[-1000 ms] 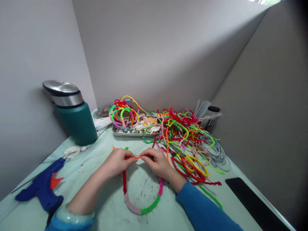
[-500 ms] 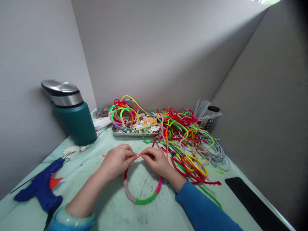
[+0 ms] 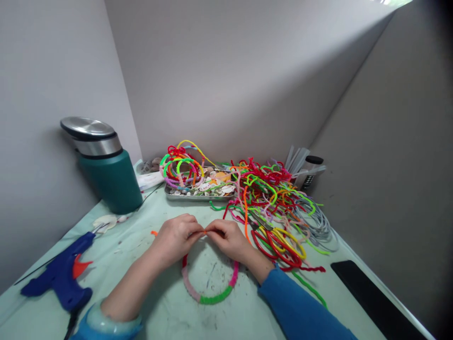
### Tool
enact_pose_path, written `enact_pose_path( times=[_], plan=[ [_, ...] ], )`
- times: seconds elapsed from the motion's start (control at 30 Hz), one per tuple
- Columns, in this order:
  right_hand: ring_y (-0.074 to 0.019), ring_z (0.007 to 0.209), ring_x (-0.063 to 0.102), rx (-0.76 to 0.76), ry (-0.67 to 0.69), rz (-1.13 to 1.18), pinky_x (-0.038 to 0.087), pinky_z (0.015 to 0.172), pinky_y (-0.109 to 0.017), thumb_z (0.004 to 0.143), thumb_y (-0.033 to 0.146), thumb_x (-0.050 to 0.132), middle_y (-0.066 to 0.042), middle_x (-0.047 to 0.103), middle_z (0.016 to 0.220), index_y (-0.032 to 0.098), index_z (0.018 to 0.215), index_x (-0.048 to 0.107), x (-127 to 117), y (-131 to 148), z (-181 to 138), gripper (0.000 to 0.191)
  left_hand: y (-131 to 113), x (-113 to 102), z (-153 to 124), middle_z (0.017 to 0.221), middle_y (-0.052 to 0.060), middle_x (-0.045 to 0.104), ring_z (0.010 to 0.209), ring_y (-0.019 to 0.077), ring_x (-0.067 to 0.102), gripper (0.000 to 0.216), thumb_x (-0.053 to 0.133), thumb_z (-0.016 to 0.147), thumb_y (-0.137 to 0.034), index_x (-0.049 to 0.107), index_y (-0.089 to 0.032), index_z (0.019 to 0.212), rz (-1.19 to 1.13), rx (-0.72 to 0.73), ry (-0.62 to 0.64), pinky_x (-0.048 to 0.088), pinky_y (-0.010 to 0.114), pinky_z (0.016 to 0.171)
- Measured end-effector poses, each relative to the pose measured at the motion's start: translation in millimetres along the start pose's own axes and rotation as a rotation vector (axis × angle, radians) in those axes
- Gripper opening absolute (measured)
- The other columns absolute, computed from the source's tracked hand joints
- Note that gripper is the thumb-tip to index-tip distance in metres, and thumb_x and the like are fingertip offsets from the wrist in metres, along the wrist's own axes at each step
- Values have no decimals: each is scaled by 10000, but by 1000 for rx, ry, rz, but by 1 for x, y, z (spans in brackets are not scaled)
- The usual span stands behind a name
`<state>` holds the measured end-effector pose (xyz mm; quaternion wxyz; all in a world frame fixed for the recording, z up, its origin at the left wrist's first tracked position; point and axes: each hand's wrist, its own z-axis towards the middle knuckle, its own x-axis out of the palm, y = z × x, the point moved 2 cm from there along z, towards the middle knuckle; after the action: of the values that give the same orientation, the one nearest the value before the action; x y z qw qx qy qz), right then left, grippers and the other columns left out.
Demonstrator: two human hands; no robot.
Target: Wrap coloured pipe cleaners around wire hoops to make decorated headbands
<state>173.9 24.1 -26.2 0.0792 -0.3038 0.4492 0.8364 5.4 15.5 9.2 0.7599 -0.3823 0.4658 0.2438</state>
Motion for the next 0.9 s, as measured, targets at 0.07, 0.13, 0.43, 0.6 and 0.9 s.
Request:
enact_pose_path(
  times=[0.07, 0.13, 0.43, 0.6, 0.9],
  plan=[
    [-133, 703, 591, -4, 21, 27, 432, 651, -228, 820, 146, 530, -26, 666, 773, 175, 841, 667, 0, 1, 0, 141, 1, 0, 0, 784, 35, 653, 735, 155, 587, 259, 462, 855, -297, 711, -226, 838, -6, -39, -13, 384, 235, 631],
    [-131, 716, 598, -8, 41, 73, 439, 656, -223, 824, 153, 534, -29, 673, 798, 175, 863, 673, -1, 3, 0, 146, 3, -1, 0, 781, 30, 656, 715, 150, 590, 255, 470, 844, -307, 714, -232, 832, -35, -80, -27, 380, 229, 621],
    [-136, 696, 599, 22, 105, 205, 445, 642, -225, 809, 204, 579, -43, 678, 782, 153, 832, 692, -1, 6, -1, 126, 16, 1, 3, 726, 24, 709, 689, 171, 601, 210, 561, 726, -326, 727, -197, 730, -389, -295, 45, 410, 230, 635],
    [-128, 657, 573, 79, 124, 278, 429, 597, -217, 794, 253, 602, -31, 664, 738, 151, 817, 694, 0, 4, -2, 139, 17, 4, 3, 683, 25, 698, 667, 176, 582, 237, 580, 681, -352, 721, -164, 712, -553, -383, 82, 415, 237, 616],
    [-106, 598, 505, 202, 106, 425, 381, 535, -204, 747, 267, 638, -7, 610, 674, 141, 787, 675, -1, 3, -2, 137, 18, 18, 4, 658, 31, 648, 596, 143, 527, 289, 618, 679, -382, 700, -122, 776, -843, -422, 82, 398, 248, 562]
  ],
)
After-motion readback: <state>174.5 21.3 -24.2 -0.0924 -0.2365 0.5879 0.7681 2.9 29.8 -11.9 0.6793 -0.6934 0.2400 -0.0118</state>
